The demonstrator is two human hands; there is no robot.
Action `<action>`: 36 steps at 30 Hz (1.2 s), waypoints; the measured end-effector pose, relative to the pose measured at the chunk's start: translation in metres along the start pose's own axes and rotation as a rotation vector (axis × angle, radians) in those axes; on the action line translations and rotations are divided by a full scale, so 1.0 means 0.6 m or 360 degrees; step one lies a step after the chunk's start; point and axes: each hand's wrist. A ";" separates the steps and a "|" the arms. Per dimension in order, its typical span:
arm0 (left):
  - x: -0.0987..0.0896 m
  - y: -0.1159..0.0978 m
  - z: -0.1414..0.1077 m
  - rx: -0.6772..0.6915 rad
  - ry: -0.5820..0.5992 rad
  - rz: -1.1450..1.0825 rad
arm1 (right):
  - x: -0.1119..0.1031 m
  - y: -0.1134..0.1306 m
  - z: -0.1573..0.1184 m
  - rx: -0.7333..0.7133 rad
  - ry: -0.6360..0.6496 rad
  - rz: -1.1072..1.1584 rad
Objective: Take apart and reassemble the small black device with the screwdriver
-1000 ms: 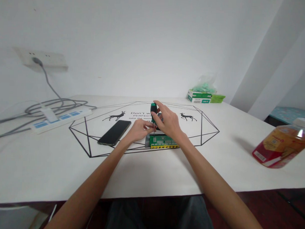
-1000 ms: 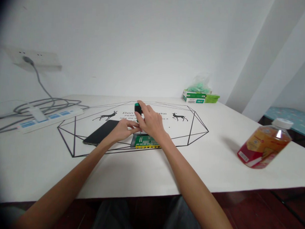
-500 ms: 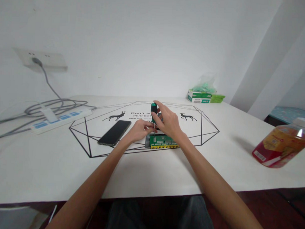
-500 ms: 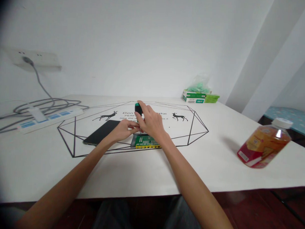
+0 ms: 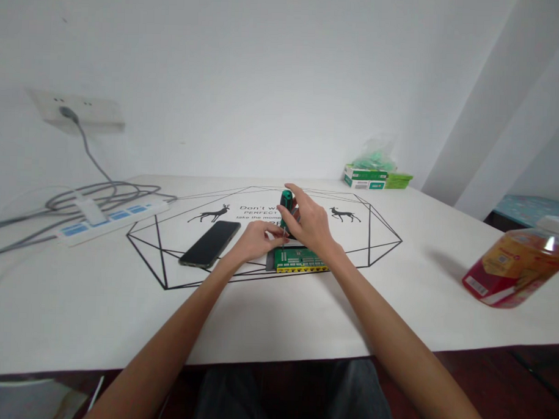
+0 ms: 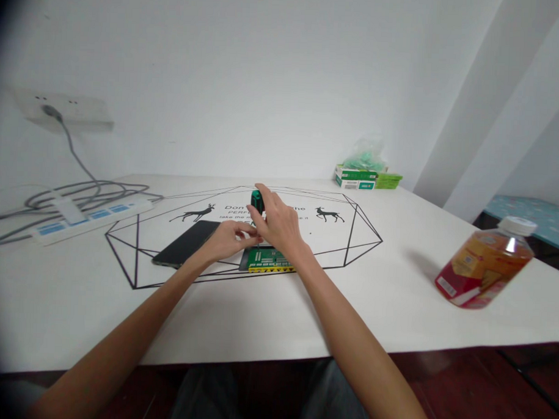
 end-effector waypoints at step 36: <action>-0.001 -0.001 0.003 -0.0015 0.0118 -0.0074 | -0.004 0.003 -0.002 -0.0033 0.0087 0.0029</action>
Point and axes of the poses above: each hand's wrist, its own z-axis towards the middle knuckle, its own x-axis out of the palm, y = z × x, and after that the axes turned 6 degrees about -x, right-handed
